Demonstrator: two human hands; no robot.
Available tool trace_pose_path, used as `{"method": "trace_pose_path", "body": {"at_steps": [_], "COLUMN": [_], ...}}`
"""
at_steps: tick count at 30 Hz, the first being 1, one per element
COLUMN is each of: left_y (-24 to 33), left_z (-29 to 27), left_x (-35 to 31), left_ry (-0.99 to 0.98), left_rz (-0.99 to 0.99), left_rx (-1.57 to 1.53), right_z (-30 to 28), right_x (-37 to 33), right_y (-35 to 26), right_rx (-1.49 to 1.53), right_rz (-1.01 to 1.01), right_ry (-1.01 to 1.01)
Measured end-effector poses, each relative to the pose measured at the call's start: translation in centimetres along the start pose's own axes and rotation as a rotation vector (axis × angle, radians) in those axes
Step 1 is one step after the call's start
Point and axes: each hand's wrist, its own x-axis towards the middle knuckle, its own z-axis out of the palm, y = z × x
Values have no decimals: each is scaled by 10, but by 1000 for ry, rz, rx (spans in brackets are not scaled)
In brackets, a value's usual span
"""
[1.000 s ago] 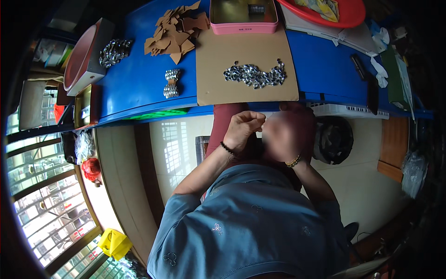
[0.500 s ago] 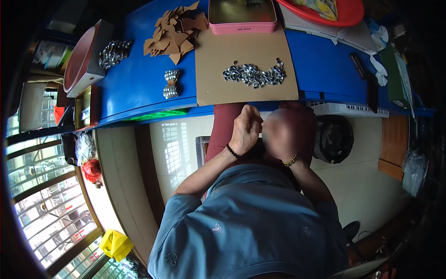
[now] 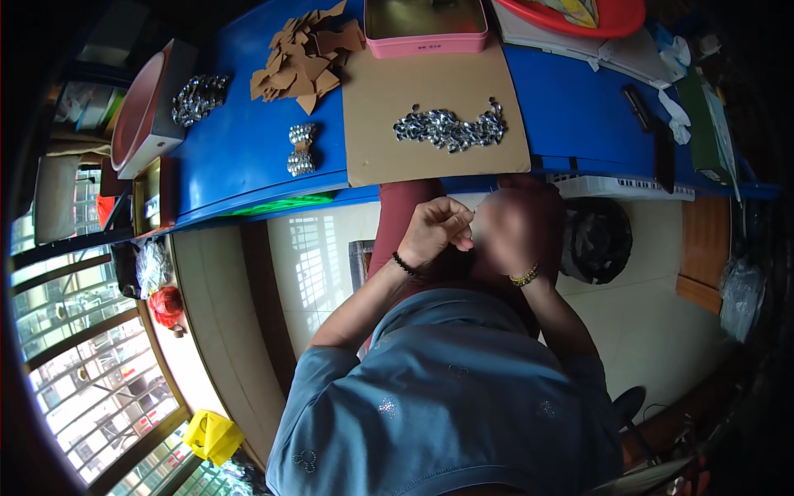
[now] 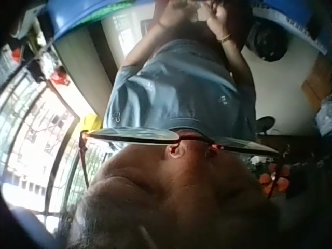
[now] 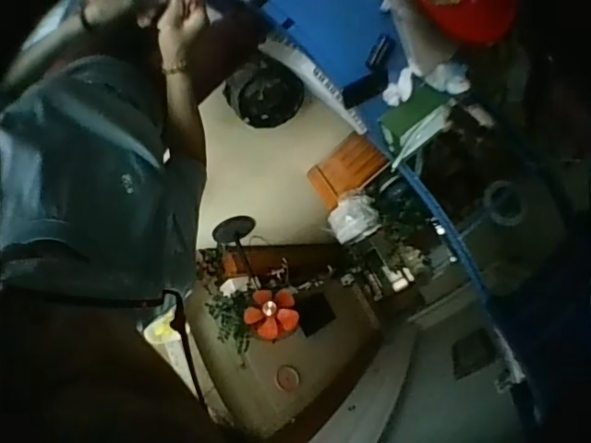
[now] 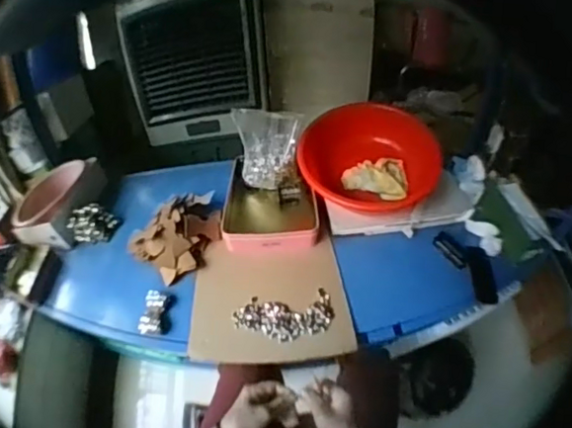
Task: Attaching metal decorative pieces to pre-cut leather bow components.
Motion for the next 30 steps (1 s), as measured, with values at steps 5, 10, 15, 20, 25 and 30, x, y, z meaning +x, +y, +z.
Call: {"method": "trace_pose_path", "body": {"at_steps": [5,10,15,20,25,30], "left_y": [4,-5,-13,-13,-15,-14], "left_z": [0,6,8,17,15,10], "left_x": [1,-1,-3,-4,-5,-3], "left_ry": [-40,111,187,203,175,123], "left_rz": [-91,92,293,315,206,187], "left_rx": [84,129,395,440,295,319], "right_z": [-6,-10,-14,-18,-19,-19], "right_x": [2,1,-4,-3,-3,-5], "right_y": [3,1,-11,2,2,5], "right_rx": [4,-73,-192,-213,-243,-258], "right_rz": [71,47,46,11,-58,-116], "right_ry": [-65,-50,-196,-180,-208,-191]}}
